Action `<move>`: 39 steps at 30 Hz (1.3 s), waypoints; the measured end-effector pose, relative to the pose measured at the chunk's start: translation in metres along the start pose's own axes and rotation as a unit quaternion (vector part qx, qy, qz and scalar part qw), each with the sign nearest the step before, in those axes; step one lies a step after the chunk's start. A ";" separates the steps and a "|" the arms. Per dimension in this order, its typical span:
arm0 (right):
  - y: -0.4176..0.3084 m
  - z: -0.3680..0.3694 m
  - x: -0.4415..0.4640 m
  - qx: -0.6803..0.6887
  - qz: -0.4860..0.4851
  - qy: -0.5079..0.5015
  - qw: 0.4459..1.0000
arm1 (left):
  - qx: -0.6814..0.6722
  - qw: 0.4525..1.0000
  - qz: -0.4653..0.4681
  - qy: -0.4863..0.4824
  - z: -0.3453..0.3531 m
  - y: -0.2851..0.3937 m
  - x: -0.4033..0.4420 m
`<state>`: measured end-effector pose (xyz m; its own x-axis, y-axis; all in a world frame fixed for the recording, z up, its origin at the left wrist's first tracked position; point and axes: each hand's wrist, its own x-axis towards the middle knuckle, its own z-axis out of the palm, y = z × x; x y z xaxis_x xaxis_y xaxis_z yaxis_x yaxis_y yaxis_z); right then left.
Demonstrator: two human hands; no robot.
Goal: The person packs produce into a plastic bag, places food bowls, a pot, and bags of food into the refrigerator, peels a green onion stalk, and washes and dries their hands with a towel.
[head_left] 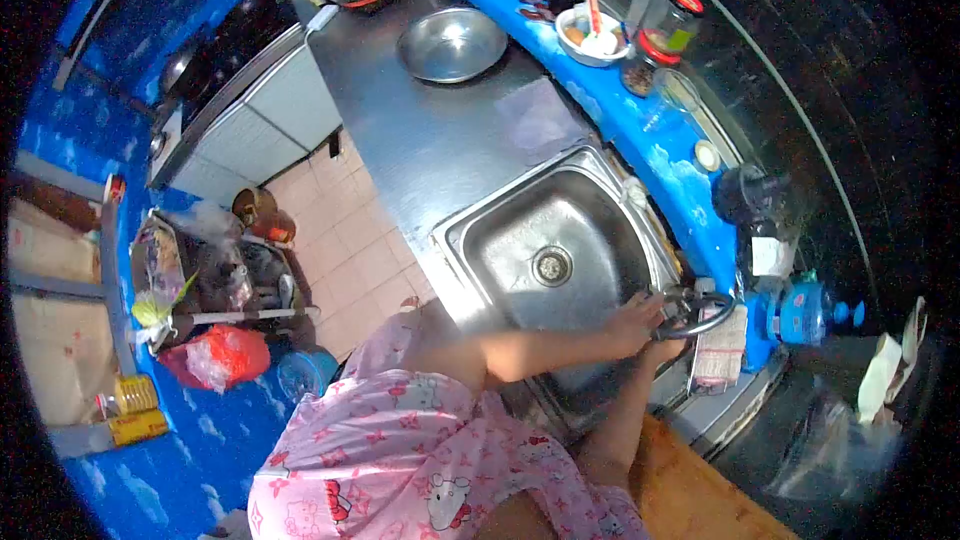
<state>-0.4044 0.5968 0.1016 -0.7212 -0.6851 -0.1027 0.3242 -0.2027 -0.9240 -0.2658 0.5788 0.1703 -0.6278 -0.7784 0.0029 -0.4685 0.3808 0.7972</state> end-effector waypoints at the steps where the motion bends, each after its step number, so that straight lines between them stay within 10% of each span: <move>1: 0.012 -0.013 0.011 -0.124 -0.083 -0.018 0.989 | -0.050 0.998 -0.044 -0.009 -0.008 0.000 0.003; 4: 0.028 -0.029 0.024 -0.457 -0.289 0.009 0.841 | -0.088 0.993 -0.080 0.009 -0.011 -0.019 0.004; 6: 0.042 -0.035 0.039 -0.187 -0.156 0.019 0.970 | -0.007 0.998 -0.062 -0.010 -0.002 -0.026 0.002; 10: 0.026 -0.005 0.057 -0.190 -0.047 0.009 0.981 | 0.238 0.955 0.011 -0.176 -0.029 -0.018 -0.007; 14: 0.013 0.021 0.049 -0.188 0.010 -0.034 0.982 | -0.133 0.979 -0.129 0.085 0.021 -0.050 0.002; 16: 0.005 0.034 0.030 -0.173 0.062 -0.070 0.980 | 0.151 0.953 -0.019 0.261 0.036 -0.073 0.006; 18: -0.003 0.046 0.005 -0.160 0.144 -0.120 0.969 | 0.150 0.944 0.002 0.293 0.029 -0.077 0.009; 21: 0.007 0.041 -0.035 -0.155 0.294 -0.220 0.917 | -0.028 0.989 -0.004 0.147 -0.030 -0.068 -0.017; 23: 0.039 0.018 -0.050 -0.147 0.415 -0.313 0.841 | 0.187 0.974 0.110 0.061 -0.078 -0.073 -0.056; 24: 0.038 0.018 -0.059 -0.177 0.415 -0.323 0.832 | 0.221 0.950 -0.028 -0.220 -0.083 -0.082 -0.040; 26: 0.021 0.041 -0.084 -0.239 0.412 -0.344 0.809 | 0.204 0.874 -0.126 -0.423 -0.083 -0.088 -0.031; 29: 0.004 0.088 -0.108 -0.329 0.404 -0.396 0.756 | 0.113 0.968 -0.039 -0.222 -0.096 -0.090 -0.063; 32: 0.022 0.091 -0.087 -0.087 0.505 -0.453 0.730 | 0.025 0.998 0.056 -0.025 -0.143 -0.080 -0.108; 33: 0.030 0.088 -0.084 -0.037 0.536 -0.450 0.713 | 0.055 0.997 0.029 -0.048 -0.146 -0.085 -0.118; 34: 0.037 0.090 -0.080 -0.373 0.370 -0.534 0.663 | 0.085 0.994 0.004 -0.072 -0.141 -0.095 -0.123; 39: -0.011 0.160 -0.122 -0.276 0.417 -0.385 0.776 | 0.136 0.984 -0.087 -0.074 -0.149 -0.135 -0.142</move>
<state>-0.2221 0.5705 0.1829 0.2474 -0.6751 -0.6950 0.0168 0.7202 -0.6936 -0.0209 0.5633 0.1524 -0.5982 -0.7697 -0.2229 -0.7128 0.3840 0.5869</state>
